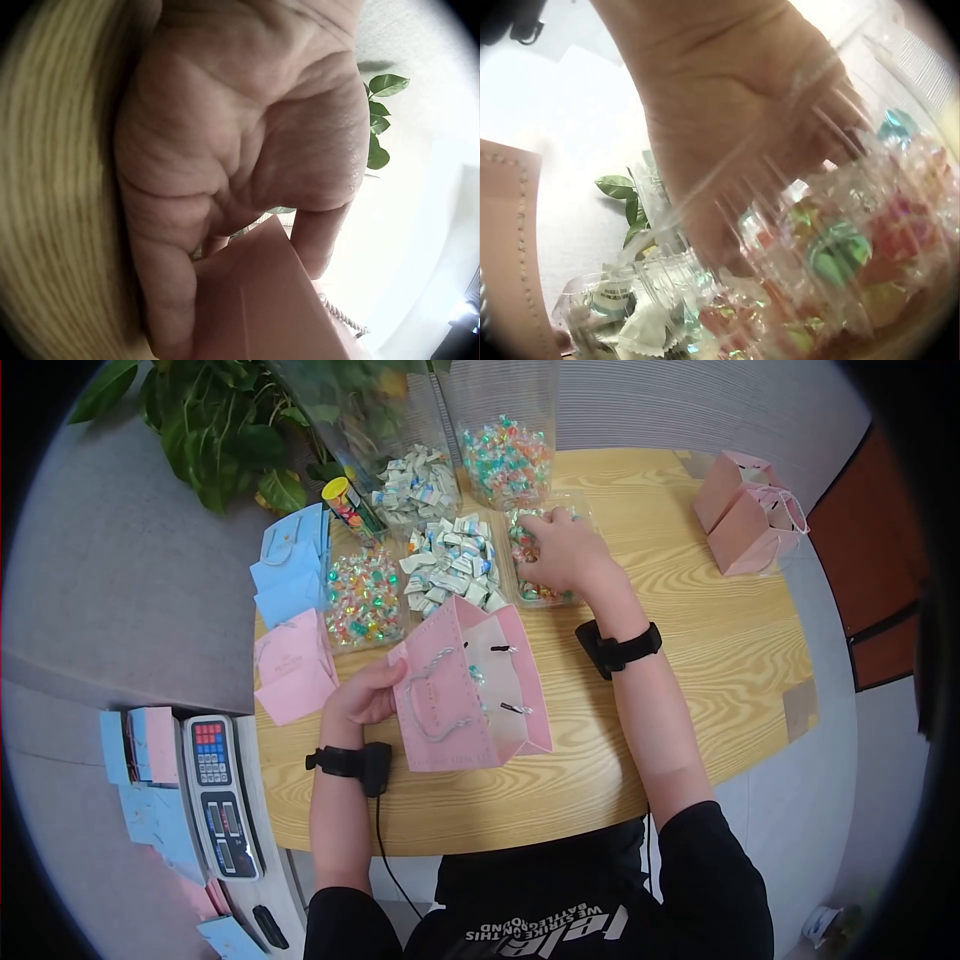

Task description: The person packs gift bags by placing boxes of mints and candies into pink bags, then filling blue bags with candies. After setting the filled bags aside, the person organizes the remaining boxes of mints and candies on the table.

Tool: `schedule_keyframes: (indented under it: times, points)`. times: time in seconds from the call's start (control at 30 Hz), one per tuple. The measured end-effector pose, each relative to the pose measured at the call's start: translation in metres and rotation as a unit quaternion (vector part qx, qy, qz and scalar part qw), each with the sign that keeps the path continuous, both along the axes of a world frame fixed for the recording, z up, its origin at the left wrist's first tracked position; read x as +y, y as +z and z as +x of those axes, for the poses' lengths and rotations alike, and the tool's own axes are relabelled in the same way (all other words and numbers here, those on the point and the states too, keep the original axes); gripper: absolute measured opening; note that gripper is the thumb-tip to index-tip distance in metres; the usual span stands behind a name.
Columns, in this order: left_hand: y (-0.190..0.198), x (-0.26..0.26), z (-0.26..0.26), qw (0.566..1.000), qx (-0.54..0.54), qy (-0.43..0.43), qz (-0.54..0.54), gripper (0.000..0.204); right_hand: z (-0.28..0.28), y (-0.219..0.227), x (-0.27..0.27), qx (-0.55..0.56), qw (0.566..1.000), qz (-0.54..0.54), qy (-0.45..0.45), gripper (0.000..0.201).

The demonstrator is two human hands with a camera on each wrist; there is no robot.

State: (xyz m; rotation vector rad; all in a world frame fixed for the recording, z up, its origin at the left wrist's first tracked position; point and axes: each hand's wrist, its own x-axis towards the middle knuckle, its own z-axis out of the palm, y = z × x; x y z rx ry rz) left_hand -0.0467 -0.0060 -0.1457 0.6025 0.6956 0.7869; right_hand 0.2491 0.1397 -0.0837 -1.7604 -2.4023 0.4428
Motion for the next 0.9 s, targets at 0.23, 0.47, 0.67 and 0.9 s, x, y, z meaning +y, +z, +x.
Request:
schedule_keyframes:
  times: [0.23,0.47,0.67,0.9]
  points:
    - [-0.002,0.001,-0.003,1.0,-0.009,-0.006,-0.008,0.068,0.008,-0.014,0.008,0.075,0.995,0.054,0.03,0.044]
    - [-0.006,0.002,-0.006,1.0,-0.02,-0.009,-0.002,0.067,0.01,-0.015,0.011,0.127,0.99,0.051,0.038,0.038]
    - [-0.004,0.001,-0.001,0.999,-0.041,0.007,-0.013,0.065,0.021,-0.01,0.018,0.192,0.979,0.036,0.056,0.028]
    - [-0.003,-0.001,-0.001,0.998,-0.036,0.03,-0.032,0.065,0.033,0.009,0.014,0.229,0.97,0.054,0.057,0.023]
